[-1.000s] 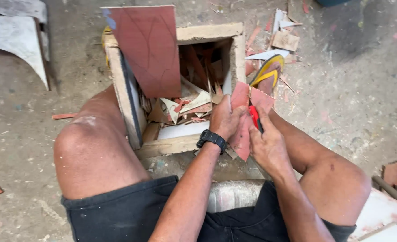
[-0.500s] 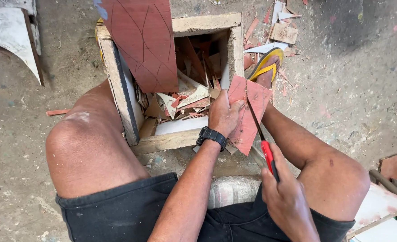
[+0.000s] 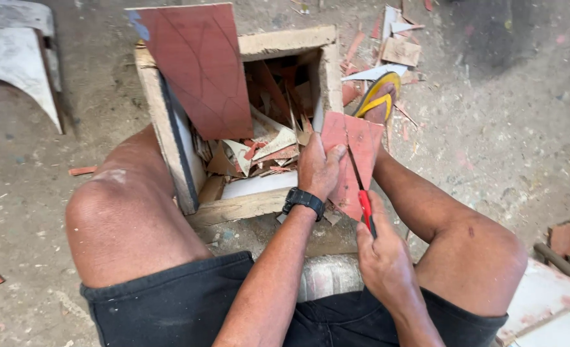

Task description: Sawing a piece of red material along a marked line using a hand saw

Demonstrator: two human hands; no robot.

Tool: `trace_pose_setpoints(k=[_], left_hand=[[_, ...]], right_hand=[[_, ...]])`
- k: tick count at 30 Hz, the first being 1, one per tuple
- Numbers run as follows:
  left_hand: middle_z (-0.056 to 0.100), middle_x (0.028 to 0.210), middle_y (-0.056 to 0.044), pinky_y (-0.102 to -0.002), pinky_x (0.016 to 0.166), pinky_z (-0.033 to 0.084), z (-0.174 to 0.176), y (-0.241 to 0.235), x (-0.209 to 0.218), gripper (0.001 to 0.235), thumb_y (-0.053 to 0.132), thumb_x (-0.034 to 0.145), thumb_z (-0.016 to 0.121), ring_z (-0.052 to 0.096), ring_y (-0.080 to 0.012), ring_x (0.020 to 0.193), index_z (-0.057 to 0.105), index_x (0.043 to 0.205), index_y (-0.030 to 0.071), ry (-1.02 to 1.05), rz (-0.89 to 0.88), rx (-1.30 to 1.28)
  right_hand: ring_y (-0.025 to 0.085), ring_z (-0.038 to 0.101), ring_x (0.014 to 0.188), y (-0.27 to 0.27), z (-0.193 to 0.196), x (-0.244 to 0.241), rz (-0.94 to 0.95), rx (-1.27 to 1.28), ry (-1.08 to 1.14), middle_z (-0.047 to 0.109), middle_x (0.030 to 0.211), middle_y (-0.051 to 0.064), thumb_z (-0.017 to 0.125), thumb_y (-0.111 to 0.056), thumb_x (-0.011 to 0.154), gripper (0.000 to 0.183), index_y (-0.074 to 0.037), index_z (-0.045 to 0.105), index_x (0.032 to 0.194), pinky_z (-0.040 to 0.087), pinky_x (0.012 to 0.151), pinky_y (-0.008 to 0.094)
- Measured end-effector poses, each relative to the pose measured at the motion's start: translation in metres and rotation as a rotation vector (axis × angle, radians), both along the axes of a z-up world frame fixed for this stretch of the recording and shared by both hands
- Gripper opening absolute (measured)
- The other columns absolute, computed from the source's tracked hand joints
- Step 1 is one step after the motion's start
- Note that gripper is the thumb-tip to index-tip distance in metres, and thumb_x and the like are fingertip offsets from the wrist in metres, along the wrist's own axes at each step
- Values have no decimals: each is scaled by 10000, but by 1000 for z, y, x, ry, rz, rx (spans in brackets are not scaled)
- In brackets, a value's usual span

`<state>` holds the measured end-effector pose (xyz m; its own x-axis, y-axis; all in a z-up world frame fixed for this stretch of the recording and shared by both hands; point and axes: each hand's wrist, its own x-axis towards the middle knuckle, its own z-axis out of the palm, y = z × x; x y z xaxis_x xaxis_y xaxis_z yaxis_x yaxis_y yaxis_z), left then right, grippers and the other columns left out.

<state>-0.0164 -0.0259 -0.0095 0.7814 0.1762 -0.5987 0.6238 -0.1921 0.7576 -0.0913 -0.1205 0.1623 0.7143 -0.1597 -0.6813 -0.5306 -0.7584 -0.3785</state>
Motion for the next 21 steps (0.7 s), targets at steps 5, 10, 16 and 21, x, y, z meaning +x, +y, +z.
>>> trace_pose_setpoints(k=[5,10,16,21], left_hand=[[730,922,-180,-505,741,473,-17,-6,-2,292,332,861,635,666,-413,858,550,960,71,-51,13,45],[745,998,-175,-478,802,496,-18,-3,-6,303,319,855,638,683,-387,918,585,1012,65,-80,33,7],[665,995,-324,-583,939,502,-9,4,-7,389,336,929,673,640,-525,1089,565,1087,-3,-125,4,-56],[733,973,-208,-500,774,490,-22,-7,-9,340,343,857,628,674,-423,888,575,1017,48,-128,8,51]], right_hand=[[328,586,1321,-11,30,-24,54,-83,44,533,1559,44,466,-320,965,645,-230,348,1593,449,1022,388],[287,606,1339,-18,31,-40,-109,-225,184,668,1376,155,516,-332,917,691,-414,381,1590,469,1045,321],[470,505,1332,4,-13,22,24,-18,-4,492,1557,158,446,-225,963,630,-288,388,1588,401,1127,615],[241,426,1475,-9,-27,12,93,102,-194,457,1597,134,513,-152,938,627,-65,404,1550,262,1215,327]])
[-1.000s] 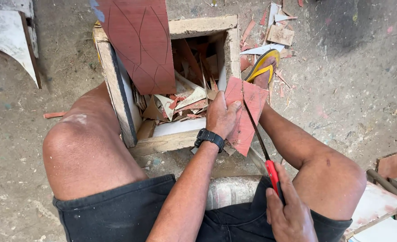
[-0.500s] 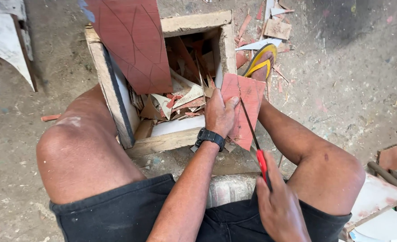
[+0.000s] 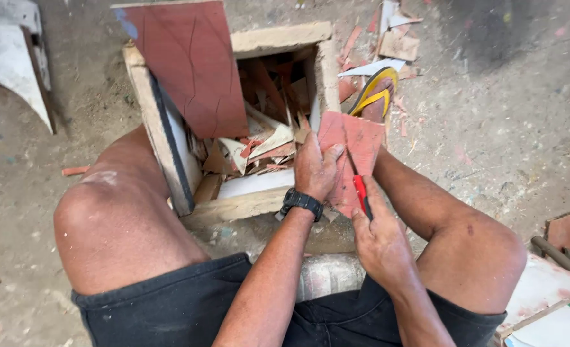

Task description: Sawing a piece of red material along a marked line using a hand saw

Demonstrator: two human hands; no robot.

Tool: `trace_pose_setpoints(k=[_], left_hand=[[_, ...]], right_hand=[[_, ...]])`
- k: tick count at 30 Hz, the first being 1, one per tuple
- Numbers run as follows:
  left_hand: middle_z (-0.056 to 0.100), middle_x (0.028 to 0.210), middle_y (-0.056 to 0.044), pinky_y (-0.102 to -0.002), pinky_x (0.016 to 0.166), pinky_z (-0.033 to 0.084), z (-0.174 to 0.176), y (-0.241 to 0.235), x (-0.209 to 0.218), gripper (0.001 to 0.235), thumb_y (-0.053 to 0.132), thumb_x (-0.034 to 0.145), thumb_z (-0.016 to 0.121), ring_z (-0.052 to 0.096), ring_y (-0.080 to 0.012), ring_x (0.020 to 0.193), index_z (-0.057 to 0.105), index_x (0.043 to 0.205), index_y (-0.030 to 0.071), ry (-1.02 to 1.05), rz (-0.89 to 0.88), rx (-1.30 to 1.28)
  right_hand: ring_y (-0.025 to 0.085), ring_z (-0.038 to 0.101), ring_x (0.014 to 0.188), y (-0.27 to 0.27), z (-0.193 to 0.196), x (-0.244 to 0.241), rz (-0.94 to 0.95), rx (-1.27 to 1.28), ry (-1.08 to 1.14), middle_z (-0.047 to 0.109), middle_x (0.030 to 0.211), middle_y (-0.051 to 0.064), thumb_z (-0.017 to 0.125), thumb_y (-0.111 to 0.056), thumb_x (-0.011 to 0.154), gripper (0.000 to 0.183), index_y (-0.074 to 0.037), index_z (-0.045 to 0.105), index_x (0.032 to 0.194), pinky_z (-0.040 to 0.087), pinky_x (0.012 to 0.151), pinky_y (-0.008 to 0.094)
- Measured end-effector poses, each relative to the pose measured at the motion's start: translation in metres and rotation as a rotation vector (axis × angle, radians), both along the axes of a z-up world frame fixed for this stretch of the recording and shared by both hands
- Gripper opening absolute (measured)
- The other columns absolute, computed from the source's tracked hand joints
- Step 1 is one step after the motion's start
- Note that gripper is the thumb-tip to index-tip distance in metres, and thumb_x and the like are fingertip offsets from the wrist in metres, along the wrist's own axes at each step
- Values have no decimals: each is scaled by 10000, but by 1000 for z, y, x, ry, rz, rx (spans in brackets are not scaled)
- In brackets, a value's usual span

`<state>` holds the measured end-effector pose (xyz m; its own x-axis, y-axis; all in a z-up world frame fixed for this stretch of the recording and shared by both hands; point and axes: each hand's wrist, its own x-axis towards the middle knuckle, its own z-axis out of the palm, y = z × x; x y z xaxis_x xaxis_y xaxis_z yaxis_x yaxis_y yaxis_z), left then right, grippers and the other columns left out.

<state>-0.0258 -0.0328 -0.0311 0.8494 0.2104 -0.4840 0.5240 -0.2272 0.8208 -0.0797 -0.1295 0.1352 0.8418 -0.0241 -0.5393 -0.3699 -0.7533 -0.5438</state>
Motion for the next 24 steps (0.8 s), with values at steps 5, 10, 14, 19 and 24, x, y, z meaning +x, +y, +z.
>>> trace_pose_setpoints(k=[5,10,14,19,24], left_hand=[[714,925,-204,-498,767,469,-2,-4,-7,278,303,876,650,651,-418,870,550,948,54,-24,7,46],[718,983,-189,-474,797,474,0,2,0,351,357,848,654,659,-393,901,543,994,57,52,-42,-39],[723,1049,-192,-452,839,505,7,5,0,363,210,796,730,680,-375,971,510,1039,55,143,-81,-90],[734,1026,-218,-479,804,491,2,-3,-7,386,203,772,744,672,-426,951,516,1040,45,90,-26,-40],[718,1195,-188,-454,923,540,41,10,8,360,128,842,701,693,-343,1080,526,1147,51,175,13,-170]], right_hand=[[216,444,1459,1,-7,-3,-27,30,25,466,1593,121,488,-126,944,633,-43,374,1562,283,1201,320],[188,465,1453,3,-1,5,-103,-48,123,498,1582,47,502,-180,940,638,-139,396,1568,308,1186,301],[282,501,1413,2,0,5,-27,-117,135,510,1570,42,506,-222,928,659,-195,389,1577,364,1136,360],[216,550,1385,5,21,6,-39,-19,106,535,1559,41,492,-132,918,676,-164,373,1583,382,1123,320],[224,429,1484,3,71,-18,10,-105,188,492,1591,64,472,-240,961,634,-157,372,1581,313,1152,339]])
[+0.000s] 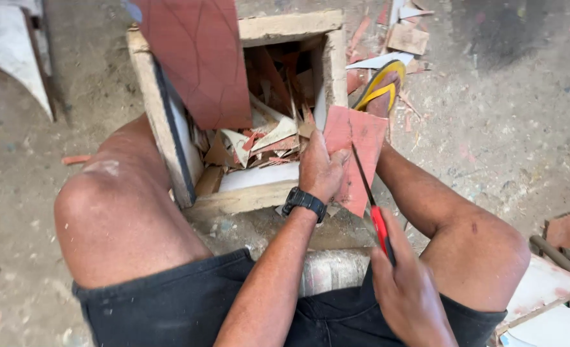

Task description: Sawing a piece of red material along a marked line using a hand saw

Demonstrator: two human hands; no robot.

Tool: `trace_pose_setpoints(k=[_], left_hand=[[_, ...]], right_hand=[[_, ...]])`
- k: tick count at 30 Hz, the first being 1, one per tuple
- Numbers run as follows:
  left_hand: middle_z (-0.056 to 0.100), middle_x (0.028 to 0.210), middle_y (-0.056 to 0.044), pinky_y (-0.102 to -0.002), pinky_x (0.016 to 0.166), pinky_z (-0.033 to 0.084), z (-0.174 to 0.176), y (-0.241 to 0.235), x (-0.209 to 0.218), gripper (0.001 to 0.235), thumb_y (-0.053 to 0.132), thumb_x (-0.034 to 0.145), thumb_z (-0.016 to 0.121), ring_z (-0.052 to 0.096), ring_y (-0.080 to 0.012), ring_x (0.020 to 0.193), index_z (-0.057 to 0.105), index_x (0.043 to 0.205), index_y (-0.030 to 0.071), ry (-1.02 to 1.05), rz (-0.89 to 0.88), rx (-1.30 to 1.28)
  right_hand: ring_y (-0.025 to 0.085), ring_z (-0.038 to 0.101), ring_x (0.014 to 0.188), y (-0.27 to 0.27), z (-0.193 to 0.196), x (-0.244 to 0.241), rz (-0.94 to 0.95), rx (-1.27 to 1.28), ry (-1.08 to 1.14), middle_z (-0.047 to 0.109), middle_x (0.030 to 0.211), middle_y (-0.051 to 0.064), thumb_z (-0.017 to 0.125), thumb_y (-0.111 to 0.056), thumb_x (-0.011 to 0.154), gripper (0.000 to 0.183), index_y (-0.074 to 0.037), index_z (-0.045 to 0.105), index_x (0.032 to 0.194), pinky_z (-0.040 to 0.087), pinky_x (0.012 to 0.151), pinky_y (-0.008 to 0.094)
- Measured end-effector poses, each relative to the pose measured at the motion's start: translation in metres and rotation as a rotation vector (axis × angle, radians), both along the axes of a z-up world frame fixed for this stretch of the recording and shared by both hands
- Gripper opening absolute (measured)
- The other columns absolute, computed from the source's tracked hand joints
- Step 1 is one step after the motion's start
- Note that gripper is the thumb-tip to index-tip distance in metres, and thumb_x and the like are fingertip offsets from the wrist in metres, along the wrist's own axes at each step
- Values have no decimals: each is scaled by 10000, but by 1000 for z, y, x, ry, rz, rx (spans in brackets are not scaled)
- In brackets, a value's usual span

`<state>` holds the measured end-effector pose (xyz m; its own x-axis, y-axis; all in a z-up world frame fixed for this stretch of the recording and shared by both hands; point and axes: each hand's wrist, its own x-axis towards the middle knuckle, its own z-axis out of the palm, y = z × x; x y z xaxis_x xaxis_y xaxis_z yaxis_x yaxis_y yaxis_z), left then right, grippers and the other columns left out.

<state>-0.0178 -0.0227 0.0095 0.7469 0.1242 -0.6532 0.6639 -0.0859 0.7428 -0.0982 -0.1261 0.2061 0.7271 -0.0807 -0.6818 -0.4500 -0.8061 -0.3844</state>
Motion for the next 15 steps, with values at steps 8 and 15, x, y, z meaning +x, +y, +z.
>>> trace_pose_setpoints(k=[8,15], left_hand=[[703,1073,-206,-474,822,508,-23,-6,-15,318,190,841,686,668,-378,979,497,1054,49,-58,-26,45],[673,980,-195,-477,751,463,-16,-3,-11,286,225,855,664,638,-384,899,485,1003,58,-44,-54,61]], right_hand=[[206,446,932,-9,-30,-11,-249,78,22,476,1053,121,481,-192,970,601,-147,426,1567,332,806,318],[268,457,1463,-14,-5,-23,-18,-70,27,479,1598,66,446,-355,959,662,-192,349,1593,387,1101,375]])
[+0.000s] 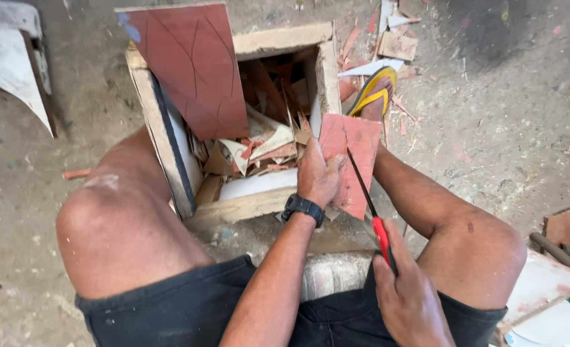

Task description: Sawing a piece of red material along a marked line using a hand saw

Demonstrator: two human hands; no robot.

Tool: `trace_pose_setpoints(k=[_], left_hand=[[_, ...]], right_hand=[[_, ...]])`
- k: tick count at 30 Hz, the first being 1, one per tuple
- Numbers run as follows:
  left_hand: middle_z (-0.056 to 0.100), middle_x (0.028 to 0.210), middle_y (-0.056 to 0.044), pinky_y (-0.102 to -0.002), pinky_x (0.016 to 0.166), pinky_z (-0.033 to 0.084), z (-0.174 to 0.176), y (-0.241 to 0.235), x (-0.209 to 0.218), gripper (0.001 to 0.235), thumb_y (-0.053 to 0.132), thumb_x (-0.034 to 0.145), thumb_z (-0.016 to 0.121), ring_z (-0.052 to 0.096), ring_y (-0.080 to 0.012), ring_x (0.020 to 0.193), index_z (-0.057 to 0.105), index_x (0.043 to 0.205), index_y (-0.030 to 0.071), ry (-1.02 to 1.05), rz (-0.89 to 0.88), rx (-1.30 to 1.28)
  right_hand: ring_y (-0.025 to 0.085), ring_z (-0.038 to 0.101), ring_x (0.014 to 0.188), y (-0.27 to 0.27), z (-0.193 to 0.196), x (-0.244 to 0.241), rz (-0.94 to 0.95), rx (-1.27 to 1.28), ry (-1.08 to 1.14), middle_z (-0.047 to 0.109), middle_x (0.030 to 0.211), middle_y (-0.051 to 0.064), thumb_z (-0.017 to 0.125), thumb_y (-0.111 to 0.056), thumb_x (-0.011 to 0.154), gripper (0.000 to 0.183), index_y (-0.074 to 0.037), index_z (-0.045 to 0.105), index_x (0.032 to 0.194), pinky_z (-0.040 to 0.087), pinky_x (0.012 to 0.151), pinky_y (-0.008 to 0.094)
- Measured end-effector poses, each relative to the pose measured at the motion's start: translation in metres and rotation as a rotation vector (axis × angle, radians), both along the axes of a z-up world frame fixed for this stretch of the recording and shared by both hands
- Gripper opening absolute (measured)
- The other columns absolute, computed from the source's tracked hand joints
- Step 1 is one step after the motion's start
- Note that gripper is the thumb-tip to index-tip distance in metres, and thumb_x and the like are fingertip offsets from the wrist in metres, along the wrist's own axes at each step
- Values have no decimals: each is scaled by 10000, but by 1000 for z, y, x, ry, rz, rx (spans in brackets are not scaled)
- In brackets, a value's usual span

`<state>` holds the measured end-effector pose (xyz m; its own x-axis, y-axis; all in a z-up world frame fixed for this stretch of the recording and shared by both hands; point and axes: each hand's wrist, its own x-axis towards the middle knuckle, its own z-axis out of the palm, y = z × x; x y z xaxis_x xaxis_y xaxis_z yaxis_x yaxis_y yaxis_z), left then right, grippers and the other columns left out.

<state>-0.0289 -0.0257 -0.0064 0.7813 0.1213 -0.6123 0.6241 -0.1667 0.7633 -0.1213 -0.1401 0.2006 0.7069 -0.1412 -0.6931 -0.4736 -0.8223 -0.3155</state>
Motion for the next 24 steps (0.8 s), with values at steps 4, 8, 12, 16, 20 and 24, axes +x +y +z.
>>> trace_pose_setpoints(k=[4,8,12,16,20,24], left_hand=[[701,1023,-147,-454,767,525,3,-2,3,255,207,890,655,670,-308,911,493,1034,74,51,-16,-27],[700,1046,-183,-469,796,515,-6,-3,-2,274,200,868,664,673,-343,943,490,1028,60,17,3,-22],[703,1077,-238,-493,819,487,-24,-11,-7,355,202,824,696,656,-431,989,493,1061,33,-75,29,41],[691,989,-246,-501,779,459,-19,-9,-3,311,218,831,682,637,-450,933,477,979,38,-43,30,45],[693,992,-214,-490,767,472,-19,-11,-5,285,204,836,663,649,-416,913,470,988,58,-62,36,33],[716,1027,-205,-488,805,505,-17,-10,-5,281,198,853,664,677,-396,934,494,1027,58,-50,26,30]], right_hand=[[241,604,1350,-2,-12,-9,-154,-95,76,593,1520,21,519,-293,920,663,-312,408,1573,452,1029,328],[241,537,1372,5,-66,21,11,130,-193,529,1540,139,482,-153,950,622,-65,394,1559,349,1137,328],[222,463,1444,11,-63,35,-37,188,-178,490,1575,120,462,-163,956,621,-65,376,1563,275,1208,312],[304,471,1438,18,-14,20,111,120,-171,482,1560,193,456,-192,991,603,-13,351,1557,305,1180,365],[241,593,464,28,22,13,-283,-133,241,633,531,146,491,-288,947,676,-402,418,1609,525,573,353],[237,527,1367,9,-53,23,31,197,-213,551,1503,146,424,-209,989,560,-25,418,1517,317,1154,330]])
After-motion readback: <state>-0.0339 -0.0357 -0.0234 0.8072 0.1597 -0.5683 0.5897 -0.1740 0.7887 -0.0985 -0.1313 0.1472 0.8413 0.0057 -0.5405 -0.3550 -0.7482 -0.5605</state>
